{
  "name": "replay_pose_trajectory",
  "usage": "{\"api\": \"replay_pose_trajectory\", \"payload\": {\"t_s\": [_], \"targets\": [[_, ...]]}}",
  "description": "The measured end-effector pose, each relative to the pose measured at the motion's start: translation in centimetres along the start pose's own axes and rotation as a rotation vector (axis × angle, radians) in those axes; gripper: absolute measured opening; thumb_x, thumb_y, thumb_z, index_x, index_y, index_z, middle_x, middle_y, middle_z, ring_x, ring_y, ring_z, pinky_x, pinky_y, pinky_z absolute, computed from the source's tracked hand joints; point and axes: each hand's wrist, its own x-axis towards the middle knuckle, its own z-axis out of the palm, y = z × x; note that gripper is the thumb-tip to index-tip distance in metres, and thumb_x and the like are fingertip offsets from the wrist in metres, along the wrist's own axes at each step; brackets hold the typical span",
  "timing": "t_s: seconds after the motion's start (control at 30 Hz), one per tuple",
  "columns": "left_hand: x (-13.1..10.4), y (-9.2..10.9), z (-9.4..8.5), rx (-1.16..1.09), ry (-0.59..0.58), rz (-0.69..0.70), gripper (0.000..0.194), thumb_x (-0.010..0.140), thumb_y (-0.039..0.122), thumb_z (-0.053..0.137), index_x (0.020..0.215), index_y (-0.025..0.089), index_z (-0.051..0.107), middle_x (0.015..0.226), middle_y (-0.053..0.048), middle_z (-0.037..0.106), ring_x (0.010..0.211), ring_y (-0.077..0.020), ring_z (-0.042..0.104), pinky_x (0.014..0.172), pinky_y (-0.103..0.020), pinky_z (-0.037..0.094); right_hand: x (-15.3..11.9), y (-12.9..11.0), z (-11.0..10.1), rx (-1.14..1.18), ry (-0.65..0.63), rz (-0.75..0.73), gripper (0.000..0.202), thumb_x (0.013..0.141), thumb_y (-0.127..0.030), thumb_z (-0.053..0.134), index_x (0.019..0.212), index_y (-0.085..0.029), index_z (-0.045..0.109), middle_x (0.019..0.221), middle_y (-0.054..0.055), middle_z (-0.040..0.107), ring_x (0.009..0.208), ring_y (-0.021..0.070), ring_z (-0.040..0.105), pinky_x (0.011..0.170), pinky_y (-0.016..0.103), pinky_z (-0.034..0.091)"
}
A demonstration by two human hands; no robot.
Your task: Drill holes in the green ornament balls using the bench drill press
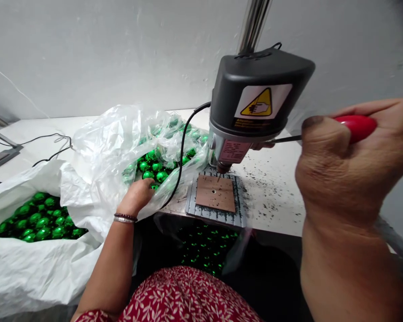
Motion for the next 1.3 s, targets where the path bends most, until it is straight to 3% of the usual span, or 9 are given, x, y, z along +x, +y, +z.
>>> {"api": "replay_pose_trajectory", "payload": {"t_s": [0.2, 0.27, 0.37, 0.43, 0.57, 0.67, 0.8, 0.97, 1.3], "targets": [[-0.2, 0.8, 2.5, -0.025, -0.043, -0.096, 0.062, 0.087, 0.027, 0.067, 0.148, 0.017, 0.058, 0.136, -0.021, 0.071, 0.123, -0.0347, 0.07, 0.1, -0.041, 0.054, -0.4, 0.2, 0.0, 0.028, -0.009, -0.012, 0.017, 0.091, -0.032, 0.064, 0.095, -0.016, 0.061, 0.088, -0.001, 0.061, 0.077, 0.0056, 0.056, 0.073, 0.028, 0.046], [-0.1, 0.7, 2.5, -0.094, 0.013, -0.125, 0.064, 0.088, 0.029, 0.067, 0.149, 0.018, 0.056, 0.136, -0.021, 0.071, 0.125, -0.0362, 0.068, 0.1, -0.043, 0.052, -0.5, 0.2, 0.0, 0.05, -0.011, -0.018, 0.017, 0.09, -0.03, 0.065, 0.095, -0.015, 0.06, 0.088, -0.001, 0.062, 0.077, 0.0056, 0.058, 0.074, 0.027, 0.047], [-0.4, 0.5, 1.4, -0.415, 0.246, -0.143, 0.061, 0.085, 0.037, 0.072, 0.141, 0.017, 0.059, 0.132, -0.018, 0.071, 0.12, -0.0347, 0.068, 0.096, -0.042, 0.053, -0.7, 0.4, 0.1, 0.064, 0.001, -0.046, 0.017, 0.09, -0.031, 0.064, 0.095, -0.016, 0.059, 0.087, -0.002, 0.062, 0.077, 0.005, 0.058, 0.074, 0.025, 0.048], [-0.8, 0.7, 0.5, -0.842, 0.293, -0.069, 0.059, 0.082, 0.044, 0.074, 0.134, 0.018, 0.062, 0.119, -0.012, 0.074, 0.104, -0.0283, 0.071, 0.086, -0.036, 0.055, -0.8, 0.5, 0.1, 0.044, 0.018, -0.07, 0.021, 0.093, -0.037, 0.062, 0.094, -0.016, 0.058, 0.089, -0.002, 0.062, 0.078, 0.005, 0.058, 0.073, 0.025, 0.048], [-1.6, 2.5, 0.3, -1.672, -0.069, 0.098, 0.058, 0.076, 0.05, 0.08, 0.123, 0.023, 0.062, 0.095, -0.002, 0.071, 0.072, -0.0151, 0.067, 0.062, -0.024, 0.049, -0.9, 0.5, 0.2, 0.028, 0.021, -0.086, 0.027, 0.096, -0.043, 0.059, 0.094, -0.017, 0.056, 0.089, -0.002, 0.06, 0.077, 0.0037, 0.055, 0.072, 0.023, 0.047], [-2.1, 4.8, 1.7, -1.91, -0.343, 0.116, 0.062, 0.071, 0.048, 0.087, 0.123, 0.026, 0.06, 0.095, -0.001, 0.071, 0.067, -0.0119, 0.064, 0.057, -0.02, 0.045, -0.9, 0.2, 0.2, 0.039, 0.004, -0.086, 0.022, 0.097, -0.038, 0.057, 0.095, -0.016, 0.055, 0.088, -0.003, 0.057, 0.075, 0.002, 0.052, 0.072, 0.02, 0.046], [-2.2, 7.7, 3.7, -1.934, -0.48, 0.067, 0.067, 0.067, 0.049, 0.09, 0.123, 0.026, 0.061, 0.102, -0.002, 0.072, 0.068, -0.0104, 0.063, 0.055, -0.019, 0.044, -0.8, -0.2, 0.1, 0.073, 0.007, -0.077, 0.016, 0.094, -0.031, 0.058, 0.093, -0.015, 0.053, 0.086, -0.003, 0.056, 0.074, 0.0019, 0.051, 0.072, 0.018, 0.047], [-0.6, 10.0, 5.0, -1.708, -0.386, -0.018, 0.078, 0.059, 0.03, 0.094, 0.13, 0.022, 0.061, 0.099, -0.001, 0.069, 0.066, -0.0085, 0.064, 0.058, -0.02, 0.047, -0.8, -0.7, 0.0, 0.095, 0.006, -0.04, 0.013, 0.092, -0.027, 0.058, 0.094, -0.016, 0.052, 0.086, -0.003, 0.054, 0.071, 0.002, 0.047, 0.066, 0.016, 0.045], [0.8, 12.5, 4.7, -1.365, -0.404, 0.046, 0.044, 0.088, 0.03, 0.07, 0.129, 0.018, 0.063, 0.116, -0.008, 0.072, 0.07, -0.0112, 0.071, 0.057, -0.02, 0.05, -0.5, -1.3, -0.7, 0.174, -0.095, 0.01, 0.011, 0.092, -0.025, 0.054, 0.092, -0.017, 0.046, 0.084, -0.003, 0.049, 0.07, 0.0015, 0.045, 0.068, 0.016, 0.044]]}}
